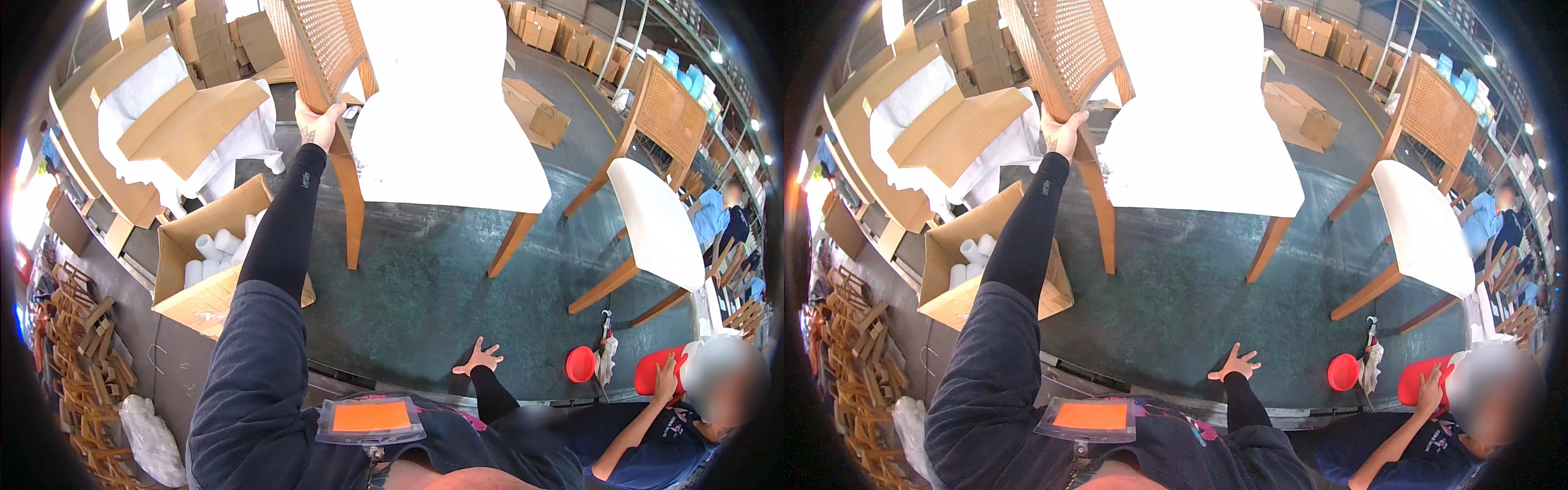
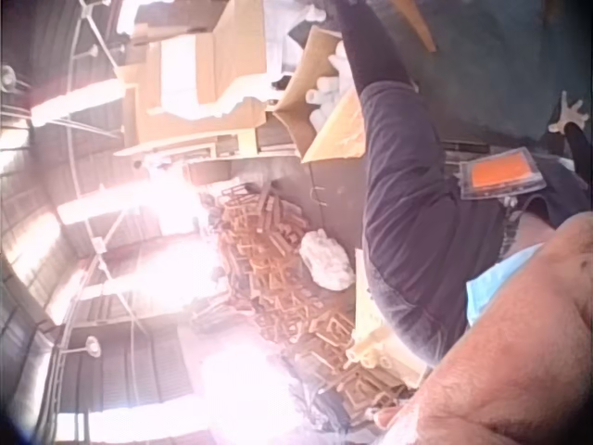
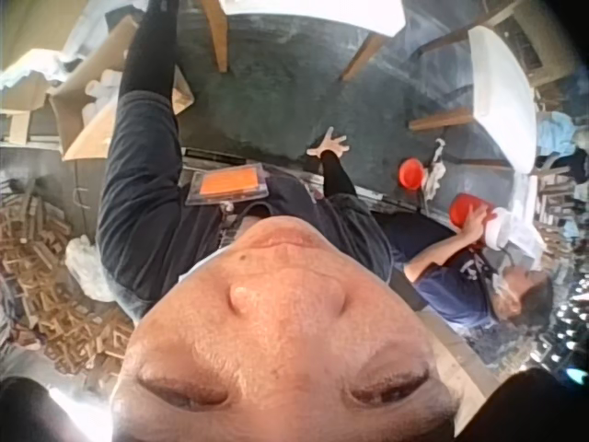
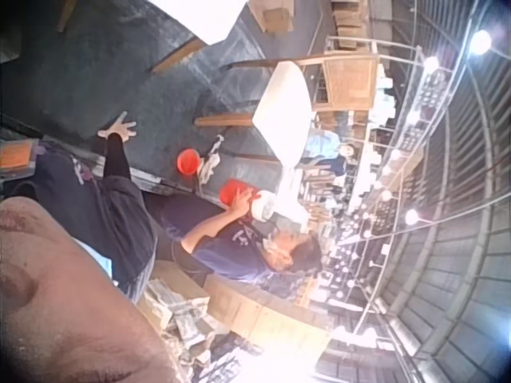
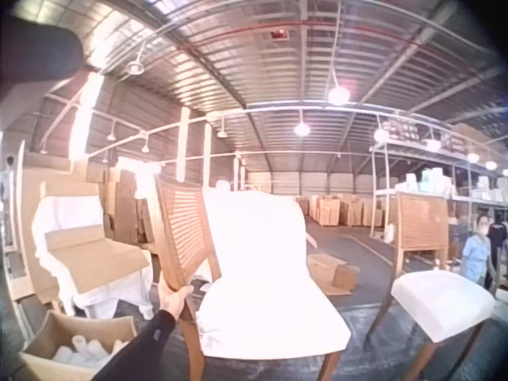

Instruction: The person wraps wooden chairs with white protective paper and foam inserts in a warehouse. They lift and fold the paper around each chair, tuck foam padding into the seat and back, and place the wrapped chairs on a conveyor belt.

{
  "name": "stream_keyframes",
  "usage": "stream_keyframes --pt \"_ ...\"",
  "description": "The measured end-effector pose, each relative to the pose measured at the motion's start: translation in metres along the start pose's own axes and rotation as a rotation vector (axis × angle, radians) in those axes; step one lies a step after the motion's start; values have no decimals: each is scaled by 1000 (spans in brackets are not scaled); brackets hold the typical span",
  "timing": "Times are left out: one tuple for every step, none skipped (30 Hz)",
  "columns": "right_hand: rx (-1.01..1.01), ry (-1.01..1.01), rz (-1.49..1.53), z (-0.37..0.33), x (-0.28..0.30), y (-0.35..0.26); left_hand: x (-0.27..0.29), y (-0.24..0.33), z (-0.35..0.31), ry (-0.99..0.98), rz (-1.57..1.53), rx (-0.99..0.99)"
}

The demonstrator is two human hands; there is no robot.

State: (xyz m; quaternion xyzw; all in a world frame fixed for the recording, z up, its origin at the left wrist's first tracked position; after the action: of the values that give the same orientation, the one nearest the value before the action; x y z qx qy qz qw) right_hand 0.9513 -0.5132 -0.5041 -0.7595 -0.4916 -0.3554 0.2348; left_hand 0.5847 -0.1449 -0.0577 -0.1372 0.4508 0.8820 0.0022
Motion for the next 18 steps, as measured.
stream_keyframes --pt "23 -4 -10 0 2 -6 6 2 1 -2 -6 -5" --pt "31 -1 -17 5 3 -6 6 4 3 9 13 5" --pt "80 -67 5 9 1 -7 9 2 3 -49 88 66" --pt "85 -111 35 17 1 10 3 2 7 -151 42 116" --pt "77 -143 64 24 10 33 -2 3 14 -254 -21 159" --pt "309 -93 -42 19 39 65 -14 6 24 -430 -120 162" --pt "412 -270 -56 33 73 10 15 20 43 -414 160 22" --pt "743 -5 70 21 126 -16 39 34 70 -353 294 -23" --pt "818 146 158 7 181 -39 61 47 95 -289 439 -57" --pt "898 256 207 -15 253 -80 90 67 121 -133 513 -148" --pt "1035 445 349 -60 327 -115 111 82 141 -32 714 -232" --pt "1043 607 444 -96 385 -125 110 82 160 10 639 -209" --pt "1159 840 510 -125 441 -132 106 78 177 48 556 -187" --pt "1195 1105 288 -169 501 -161 117 85 199 132 691 -230" --pt "1210 1448 130 -200 547 -186 127 94 222 216 823 -276" --pt "1210 1709 -1 -227 584 -214 132 98 239 243 908 -330" --pt "1101 1794 -230 -241 619 -240 134 99 255 259 947 -342" --pt "953 1885 -335 -241 648 -265 135 100 272 153 829 -294"
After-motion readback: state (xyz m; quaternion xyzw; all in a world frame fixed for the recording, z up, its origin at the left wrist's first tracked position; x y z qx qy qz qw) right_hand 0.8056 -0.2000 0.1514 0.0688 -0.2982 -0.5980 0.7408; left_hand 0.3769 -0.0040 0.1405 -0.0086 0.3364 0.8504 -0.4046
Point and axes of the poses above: each hand's wrist, its own z-axis towards the middle knuckle, its own x-axis out of the back of the hand, y = z × x, the point moved 5 cm from there along z, towards the middle knuckle, and after that the axes turned 12 degrees about x, right-handed, at the moved point
